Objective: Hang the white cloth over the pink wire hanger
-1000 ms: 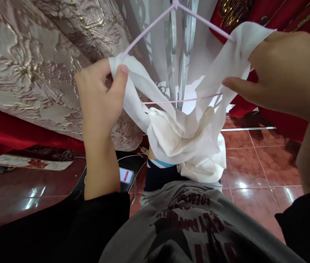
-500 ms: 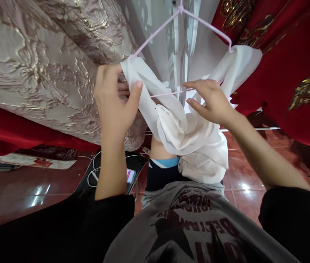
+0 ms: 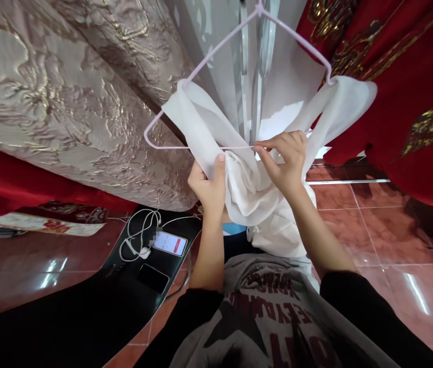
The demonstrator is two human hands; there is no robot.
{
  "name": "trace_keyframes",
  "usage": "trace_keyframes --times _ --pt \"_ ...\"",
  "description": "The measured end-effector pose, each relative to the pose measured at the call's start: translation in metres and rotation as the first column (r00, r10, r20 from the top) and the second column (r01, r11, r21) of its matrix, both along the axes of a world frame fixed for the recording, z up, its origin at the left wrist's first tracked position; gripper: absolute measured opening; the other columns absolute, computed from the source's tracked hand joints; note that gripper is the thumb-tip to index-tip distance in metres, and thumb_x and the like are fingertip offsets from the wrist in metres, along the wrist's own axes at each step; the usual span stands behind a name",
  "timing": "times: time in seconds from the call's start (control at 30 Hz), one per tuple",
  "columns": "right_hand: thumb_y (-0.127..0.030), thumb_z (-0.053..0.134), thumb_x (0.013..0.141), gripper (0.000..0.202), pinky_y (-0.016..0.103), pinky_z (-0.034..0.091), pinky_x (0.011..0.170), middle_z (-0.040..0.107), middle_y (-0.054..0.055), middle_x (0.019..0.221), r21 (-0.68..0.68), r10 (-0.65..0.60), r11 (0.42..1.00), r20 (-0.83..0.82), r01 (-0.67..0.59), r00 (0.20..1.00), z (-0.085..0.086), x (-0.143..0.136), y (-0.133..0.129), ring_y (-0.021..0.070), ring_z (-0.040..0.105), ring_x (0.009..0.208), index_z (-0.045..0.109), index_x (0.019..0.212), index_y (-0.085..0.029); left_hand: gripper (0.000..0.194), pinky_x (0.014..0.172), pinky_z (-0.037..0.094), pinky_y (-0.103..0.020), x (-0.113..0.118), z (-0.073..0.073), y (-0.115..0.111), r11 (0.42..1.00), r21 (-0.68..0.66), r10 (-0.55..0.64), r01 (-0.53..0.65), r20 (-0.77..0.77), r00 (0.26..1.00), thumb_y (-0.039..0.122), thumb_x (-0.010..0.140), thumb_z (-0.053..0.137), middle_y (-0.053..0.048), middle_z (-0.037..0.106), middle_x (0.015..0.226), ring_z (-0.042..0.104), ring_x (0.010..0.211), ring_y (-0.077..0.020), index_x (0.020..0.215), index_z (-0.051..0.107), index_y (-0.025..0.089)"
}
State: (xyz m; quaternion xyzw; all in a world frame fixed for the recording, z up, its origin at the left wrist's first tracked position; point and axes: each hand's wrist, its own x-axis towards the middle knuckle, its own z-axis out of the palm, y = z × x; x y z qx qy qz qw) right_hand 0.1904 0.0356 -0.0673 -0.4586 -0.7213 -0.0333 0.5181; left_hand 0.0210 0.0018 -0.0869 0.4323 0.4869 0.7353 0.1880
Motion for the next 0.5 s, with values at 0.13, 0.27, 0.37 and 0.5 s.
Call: trace_keyframes --times 0.13,0.27,0.37,0.5 --pt "-0.061 0.055 0.102 0.044 0.043 0.041 0.099 0.06 0.001 0.073 -0.017 -0.006 1.0 -0.005 0.006 1.0 0.003 0.005 0.006 0.0165 0.053 0.08 0.074 0.085 -0.025 0.02 0.076 0.055 -0.03 -0.005 0.017 -0.003 0.995 -0.07 -0.069 0.073 0.048 0.996 0.039 0.088 0.08 -0.002 0.071 0.081 0.069 0.078 -0.0183 0.087 0.077 0.019" --pt "-0.064 0.054 0.1 0.047 0.044 0.041 0.102 0.059 0.003 0.073 -0.077 -0.015 0.997 0.012 0.015 1.0 0.005 0.01 0.01 0.0181 0.054 0.084 0.072 0.083 -0.024 0.009 0.072 0.053 -0.03 -0.013 0.033 -0.014 0.974 -0.15 -0.147 0.171 0.158 0.976 0.024 0.081 0.078 -0.001 0.067 0.074 0.065 0.073 -0.0177 0.074 0.075 0.02" --pt "-0.066 0.052 0.101 0.05 0.045 0.041 0.103 0.057 0.003 0.072 -0.098 -0.009 0.995 0.016 0.01 1.0 0.007 0.013 0.011 0.0185 0.055 0.084 0.071 0.082 -0.024 0.01 0.077 0.056 -0.031 -0.022 0.056 -0.024 0.93 -0.078 -0.316 0.359 0.326 0.891 0.019 0.081 0.069 -0.004 0.068 0.076 0.065 0.077 -0.019 0.073 0.075 0.02" --pt "-0.066 0.053 0.1 0.049 0.045 0.041 0.102 0.057 0.003 0.072 -0.106 0.003 0.994 0.029 0.0 1.0 0.011 0.016 0.009 0.0184 0.055 0.084 0.07 0.081 -0.023 0.007 0.085 0.059 -0.031 -0.048 0.094 -0.02 0.818 0.044 -0.53 0.573 0.445 0.722 0.025 0.084 0.076 -0.003 0.064 0.078 0.064 0.078 -0.0189 0.088 0.078 0.019"
